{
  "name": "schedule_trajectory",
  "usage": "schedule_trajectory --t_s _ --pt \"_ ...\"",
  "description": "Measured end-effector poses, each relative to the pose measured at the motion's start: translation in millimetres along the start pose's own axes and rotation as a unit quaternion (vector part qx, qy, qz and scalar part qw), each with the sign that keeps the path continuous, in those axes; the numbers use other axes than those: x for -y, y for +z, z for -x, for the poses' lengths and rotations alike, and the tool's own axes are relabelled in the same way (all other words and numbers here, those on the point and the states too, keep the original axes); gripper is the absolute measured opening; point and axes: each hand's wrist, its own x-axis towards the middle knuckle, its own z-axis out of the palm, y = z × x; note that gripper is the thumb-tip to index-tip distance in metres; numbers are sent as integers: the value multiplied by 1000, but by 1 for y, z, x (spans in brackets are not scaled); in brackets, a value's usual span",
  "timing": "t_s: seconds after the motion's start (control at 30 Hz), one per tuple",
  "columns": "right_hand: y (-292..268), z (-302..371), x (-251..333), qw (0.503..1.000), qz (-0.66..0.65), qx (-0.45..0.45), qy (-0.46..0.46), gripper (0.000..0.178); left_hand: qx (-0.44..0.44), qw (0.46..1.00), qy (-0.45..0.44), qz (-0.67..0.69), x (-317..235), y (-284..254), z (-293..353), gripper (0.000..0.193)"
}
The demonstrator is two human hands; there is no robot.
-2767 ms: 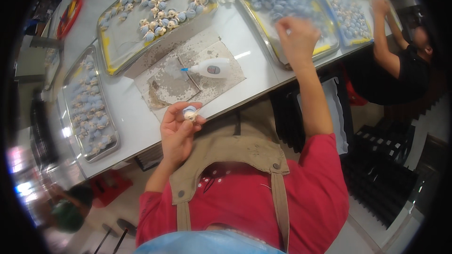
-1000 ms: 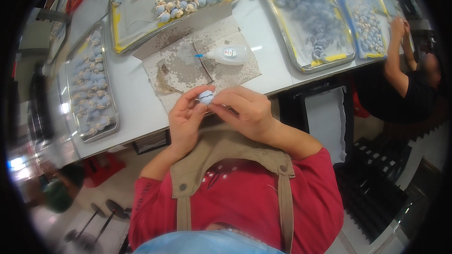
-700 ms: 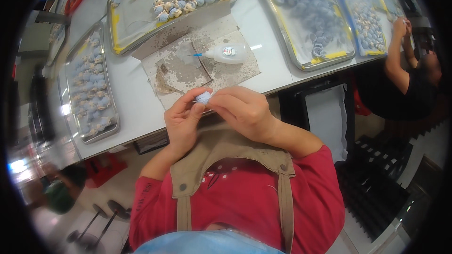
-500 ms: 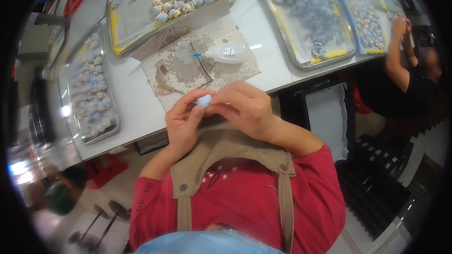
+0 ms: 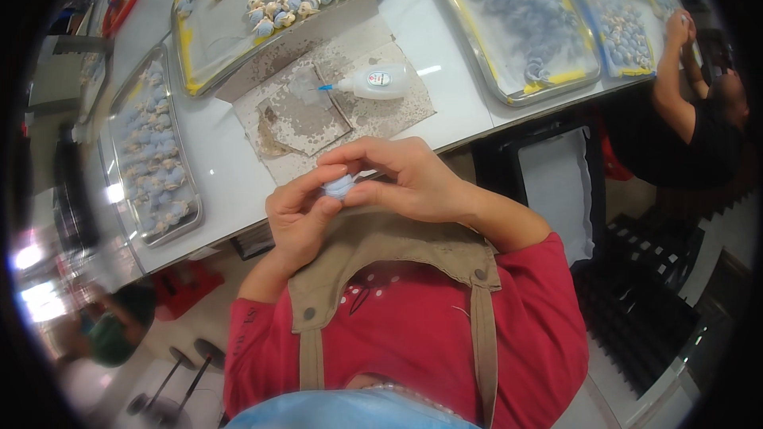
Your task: The person assembles small decorative items by applying glue to a light blue ball and attaching a small white piece. They repeat this process for multiple items, placing the finished pieces onto a tray.
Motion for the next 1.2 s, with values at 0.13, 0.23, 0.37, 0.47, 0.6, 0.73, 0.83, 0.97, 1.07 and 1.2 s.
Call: schedule_trajectory --t_s 0.13,0.23,0.37,0.47,0.6,0.73,0.83,0.97,1.07,1.2 --pt "1 2 1 1000 -9 -5 -7 37 9 1000 7 -26 -4 1 -1 29" --pt "2 2 0 999 5 -19 -30 35 14 1000 4 -12 -1 -1 0 29" --pt "1 1 1 998 38 -20 -40 33 32 999 12 24 6 -5 -2 29" --pt "0 0 0 998 49 -13 -48 34 38 998 35 27 9 -6 -3 26" --pt "-4 0 -3 997 48 3 -60 37 44 998 47 22 11 -6 -5 26" --pt "-4 -1 3 998 54 6 -35 36 40 997 57 33 8 -4 -5 25" --pt "-1 -1 -3 996 47 -9 -69 35 44 997 66 -8 3 -4 -4 24" --pt "2 -3 -8 996 -67 7 -60 40 31 998 11 54 6 -8 -3 26" --pt "13 -13 -12 997 -25 -25 -73 38 -28 997 52 -52 4 -17 -3 28" --pt "-4 -27 -8 953 212 -133 -173 28 -277 843 186 -423 -19 -88 -14 32"
